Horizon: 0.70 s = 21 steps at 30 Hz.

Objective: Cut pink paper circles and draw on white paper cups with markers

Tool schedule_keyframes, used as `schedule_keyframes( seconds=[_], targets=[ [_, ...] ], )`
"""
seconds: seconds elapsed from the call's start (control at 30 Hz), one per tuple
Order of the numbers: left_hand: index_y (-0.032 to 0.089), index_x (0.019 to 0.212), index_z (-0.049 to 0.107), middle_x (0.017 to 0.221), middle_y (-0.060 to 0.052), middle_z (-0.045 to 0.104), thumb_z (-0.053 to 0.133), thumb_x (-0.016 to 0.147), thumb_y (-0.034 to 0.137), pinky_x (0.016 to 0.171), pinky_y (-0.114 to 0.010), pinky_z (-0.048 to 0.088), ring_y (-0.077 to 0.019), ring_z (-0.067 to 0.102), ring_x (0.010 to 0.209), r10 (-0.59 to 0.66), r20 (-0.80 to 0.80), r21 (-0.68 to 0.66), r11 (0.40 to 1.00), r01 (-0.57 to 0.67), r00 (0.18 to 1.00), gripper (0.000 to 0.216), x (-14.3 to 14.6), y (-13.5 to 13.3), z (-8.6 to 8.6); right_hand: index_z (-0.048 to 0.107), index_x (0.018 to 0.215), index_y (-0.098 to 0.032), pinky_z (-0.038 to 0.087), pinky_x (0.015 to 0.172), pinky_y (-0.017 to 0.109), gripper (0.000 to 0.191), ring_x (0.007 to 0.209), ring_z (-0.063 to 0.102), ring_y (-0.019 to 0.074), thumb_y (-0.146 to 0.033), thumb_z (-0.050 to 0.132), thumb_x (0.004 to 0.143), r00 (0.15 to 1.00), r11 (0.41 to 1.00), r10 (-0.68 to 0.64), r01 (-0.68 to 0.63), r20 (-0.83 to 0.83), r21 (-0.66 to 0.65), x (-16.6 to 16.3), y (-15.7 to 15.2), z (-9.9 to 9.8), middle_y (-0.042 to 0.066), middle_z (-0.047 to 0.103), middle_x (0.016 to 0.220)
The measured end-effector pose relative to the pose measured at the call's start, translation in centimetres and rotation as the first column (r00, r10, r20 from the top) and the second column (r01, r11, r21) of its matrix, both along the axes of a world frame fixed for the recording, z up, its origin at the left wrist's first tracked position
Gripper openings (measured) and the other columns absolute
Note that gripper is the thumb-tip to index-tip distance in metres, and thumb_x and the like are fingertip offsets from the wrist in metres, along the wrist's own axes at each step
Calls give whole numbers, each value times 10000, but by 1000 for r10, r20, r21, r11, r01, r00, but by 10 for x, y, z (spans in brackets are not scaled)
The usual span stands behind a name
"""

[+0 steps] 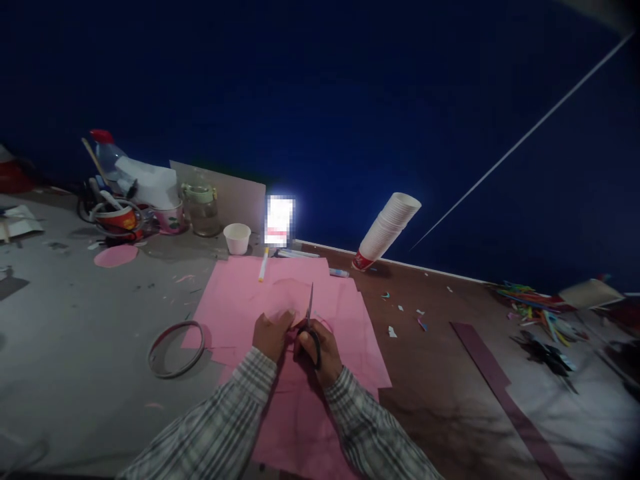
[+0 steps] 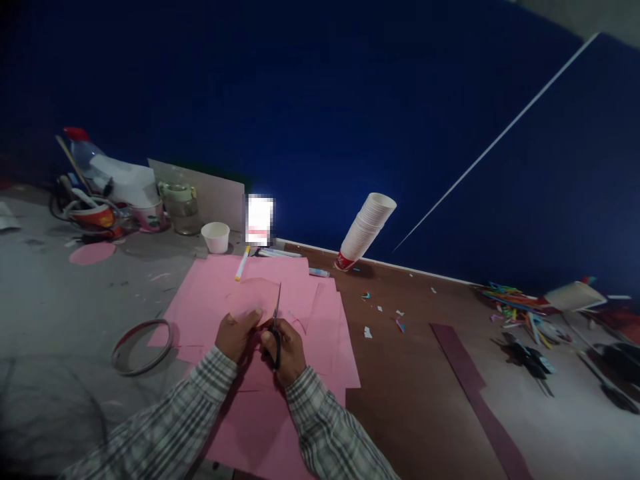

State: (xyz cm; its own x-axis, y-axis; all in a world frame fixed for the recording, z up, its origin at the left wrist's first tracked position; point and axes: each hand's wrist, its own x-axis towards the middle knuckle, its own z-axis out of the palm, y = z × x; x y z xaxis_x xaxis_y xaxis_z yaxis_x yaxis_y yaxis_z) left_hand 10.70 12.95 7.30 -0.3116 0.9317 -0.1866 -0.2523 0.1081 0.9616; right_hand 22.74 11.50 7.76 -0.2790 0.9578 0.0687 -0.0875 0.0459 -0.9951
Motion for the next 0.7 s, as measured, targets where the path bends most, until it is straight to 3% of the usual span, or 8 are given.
schedule_keyframes(
  seconds=[0.7],
  targets=[
    [217, 650, 645, 629, -22, 670, 655, 628, 364, 632, -310, 501, -210, 612, 637, 29, -18, 14, 999, -29, 999, 149, 4, 1, -1, 605, 808, -207, 419, 419, 242, 433, 431, 483, 126, -640, 616, 787, 997, 999, -45, 44, 60, 10, -2, 3, -7, -29, 550, 515]
  ],
)
